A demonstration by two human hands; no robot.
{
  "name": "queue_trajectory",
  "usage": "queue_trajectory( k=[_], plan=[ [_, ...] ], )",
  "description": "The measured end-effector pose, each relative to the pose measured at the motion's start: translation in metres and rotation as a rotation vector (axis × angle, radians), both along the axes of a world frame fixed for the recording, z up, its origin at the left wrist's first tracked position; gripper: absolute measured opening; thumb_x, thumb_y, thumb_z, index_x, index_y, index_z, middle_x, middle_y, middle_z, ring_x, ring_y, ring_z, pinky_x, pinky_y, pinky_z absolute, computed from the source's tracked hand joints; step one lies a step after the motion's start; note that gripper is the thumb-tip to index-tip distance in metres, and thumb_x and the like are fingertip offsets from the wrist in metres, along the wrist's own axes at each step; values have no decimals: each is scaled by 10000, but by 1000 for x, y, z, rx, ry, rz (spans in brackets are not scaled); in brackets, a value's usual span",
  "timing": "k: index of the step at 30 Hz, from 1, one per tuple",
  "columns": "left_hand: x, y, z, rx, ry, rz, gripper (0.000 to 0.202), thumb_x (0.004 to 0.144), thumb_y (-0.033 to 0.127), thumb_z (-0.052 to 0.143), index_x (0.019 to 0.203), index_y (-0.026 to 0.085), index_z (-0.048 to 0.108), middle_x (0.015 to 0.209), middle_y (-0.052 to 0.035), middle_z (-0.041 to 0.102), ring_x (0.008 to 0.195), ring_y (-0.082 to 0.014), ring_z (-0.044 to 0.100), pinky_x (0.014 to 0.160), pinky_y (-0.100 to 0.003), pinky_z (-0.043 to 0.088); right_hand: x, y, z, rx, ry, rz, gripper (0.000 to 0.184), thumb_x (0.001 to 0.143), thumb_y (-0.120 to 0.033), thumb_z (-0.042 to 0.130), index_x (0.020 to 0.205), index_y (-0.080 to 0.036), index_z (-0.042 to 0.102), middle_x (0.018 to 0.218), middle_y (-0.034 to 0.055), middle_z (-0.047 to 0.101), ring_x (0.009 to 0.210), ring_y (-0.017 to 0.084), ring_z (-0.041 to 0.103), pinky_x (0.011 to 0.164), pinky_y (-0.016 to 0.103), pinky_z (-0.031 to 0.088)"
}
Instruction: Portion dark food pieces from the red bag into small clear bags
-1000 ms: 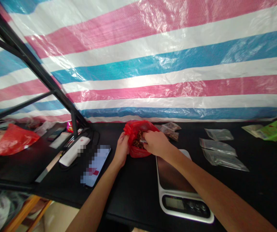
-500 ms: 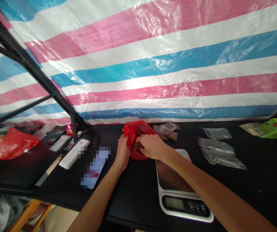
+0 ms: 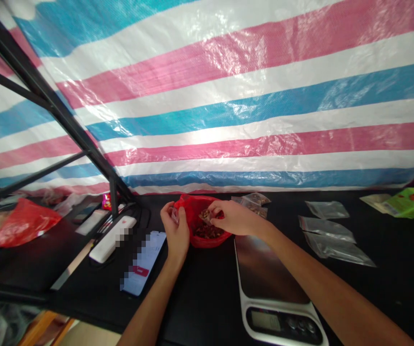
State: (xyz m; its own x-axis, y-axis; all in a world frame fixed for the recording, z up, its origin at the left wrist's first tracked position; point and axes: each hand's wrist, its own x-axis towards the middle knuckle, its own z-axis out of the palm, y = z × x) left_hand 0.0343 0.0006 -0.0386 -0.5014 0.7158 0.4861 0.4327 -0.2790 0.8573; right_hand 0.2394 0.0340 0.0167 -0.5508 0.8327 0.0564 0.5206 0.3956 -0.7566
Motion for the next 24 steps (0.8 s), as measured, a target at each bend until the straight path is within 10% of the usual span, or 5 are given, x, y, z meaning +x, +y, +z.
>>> queue_trajectory(
  k=[13,24],
  plan=[
    [15,-12,0,163,201,-335,435,966,244,687,1372,262,531,1182,-73,579,1062,-214,640,940,-356,543,14,-22,61,187,94,59,267,1000,-397,623,1182,-249,752,1165,42,789,1022,240,728,923,347,544],
    [17,-20,9,-39,192,-508,524,933,278,707,1428,268,536,1294,-104,591,1166,-271,656,987,-405,556,-8,-36,46,615,-343,46,331,972,-134,575,1269,-218,698,1296,118,708,1114,286,701,966,411,531]
  ],
)
